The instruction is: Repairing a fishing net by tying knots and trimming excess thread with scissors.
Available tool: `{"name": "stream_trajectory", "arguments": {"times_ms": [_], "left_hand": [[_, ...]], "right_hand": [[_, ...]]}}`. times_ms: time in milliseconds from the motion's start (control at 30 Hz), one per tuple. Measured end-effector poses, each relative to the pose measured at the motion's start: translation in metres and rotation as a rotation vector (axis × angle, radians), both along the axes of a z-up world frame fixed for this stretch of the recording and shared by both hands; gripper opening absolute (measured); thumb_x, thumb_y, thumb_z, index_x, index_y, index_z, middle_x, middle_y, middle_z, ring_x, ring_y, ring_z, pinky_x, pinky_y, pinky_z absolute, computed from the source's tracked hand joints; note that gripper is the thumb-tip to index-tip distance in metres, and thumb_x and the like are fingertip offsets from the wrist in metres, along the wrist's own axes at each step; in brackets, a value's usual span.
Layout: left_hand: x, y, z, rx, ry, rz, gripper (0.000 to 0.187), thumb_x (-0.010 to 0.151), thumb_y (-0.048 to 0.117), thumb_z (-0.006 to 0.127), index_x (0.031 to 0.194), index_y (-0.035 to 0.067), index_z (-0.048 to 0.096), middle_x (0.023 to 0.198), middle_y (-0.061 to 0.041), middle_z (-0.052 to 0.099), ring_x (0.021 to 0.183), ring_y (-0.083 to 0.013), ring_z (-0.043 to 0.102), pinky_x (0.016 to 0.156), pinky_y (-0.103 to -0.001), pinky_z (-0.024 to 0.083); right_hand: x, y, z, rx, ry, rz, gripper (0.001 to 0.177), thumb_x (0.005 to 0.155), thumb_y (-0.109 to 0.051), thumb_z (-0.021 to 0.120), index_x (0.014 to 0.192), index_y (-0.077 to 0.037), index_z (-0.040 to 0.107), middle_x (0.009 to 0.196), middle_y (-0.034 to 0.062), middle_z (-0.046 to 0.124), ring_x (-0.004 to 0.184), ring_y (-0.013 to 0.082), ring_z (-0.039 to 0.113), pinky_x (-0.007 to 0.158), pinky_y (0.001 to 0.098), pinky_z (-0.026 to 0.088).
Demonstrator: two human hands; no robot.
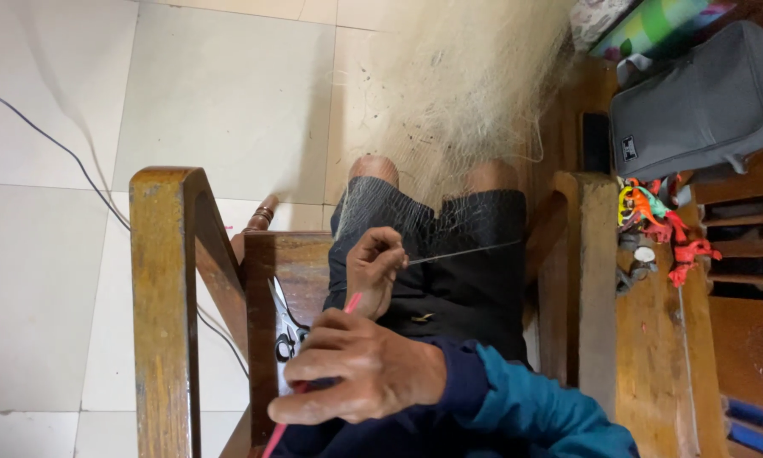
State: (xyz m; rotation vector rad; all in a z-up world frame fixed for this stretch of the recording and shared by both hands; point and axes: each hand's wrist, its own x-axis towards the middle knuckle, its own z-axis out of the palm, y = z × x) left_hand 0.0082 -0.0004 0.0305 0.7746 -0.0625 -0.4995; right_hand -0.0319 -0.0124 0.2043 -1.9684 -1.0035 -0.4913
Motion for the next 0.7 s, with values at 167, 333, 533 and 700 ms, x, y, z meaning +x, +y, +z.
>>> {"name": "stream_trajectory", "arguments": {"times_ms": [167,333,533,700], "left_hand": [[0.000,0.002,-0.007,-0.200,0.010,0.033,0.017,0.071,-0.009,0.056,0.086,-0.001,0.057,0.070,-0.012,0.053,0.058,-0.0186,0.052,0.056,-0.025,0.046],[0.006,0.011,0.009,-0.310,-0.044,-0.062,0.003,0.078,0.002,0.055,0.077,-0.001,0.055,0.076,-0.014,0.049,0.063,-0.0221,0.051,0.062,-0.028,0.044],[0.012,0.016,0.005,-0.127,-0.204,-0.179,0.032,0.085,0.031,0.055,0.072,0.003,0.062,0.081,-0.013,0.052,0.073,-0.0184,0.052,0.069,-0.028,0.040],[0.015,0.020,0.012,-0.058,-0.193,-0.233,0.005,0.074,0.005,0.061,0.075,0.001,0.063,0.081,-0.012,0.051,0.073,-0.0184,0.051,0.072,-0.027,0.039]], "right_hand": [[0.000,0.017,-0.018,-0.116,0.018,-0.081,0.022,0.103,-0.010,0.035,0.113,-0.013,0.054,0.090,0.0082,0.054,0.061,0.0205,0.043,0.058,0.0331,0.033],[0.004,0.018,-0.006,-0.094,0.150,-0.067,0.021,0.100,-0.002,0.037,0.112,-0.007,0.054,0.081,0.0076,0.048,0.061,0.0230,0.042,0.059,0.0357,0.039],[0.011,0.025,-0.016,-0.190,0.294,-0.124,0.017,0.086,0.008,0.044,0.099,-0.001,0.050,0.079,0.0098,0.045,0.065,0.0281,0.048,0.062,0.0374,0.041],[0.007,0.025,-0.016,-0.222,0.317,-0.117,0.011,0.088,0.005,0.044,0.097,0.000,0.049,0.077,0.0100,0.042,0.066,0.0293,0.049,0.060,0.0384,0.040]]}}
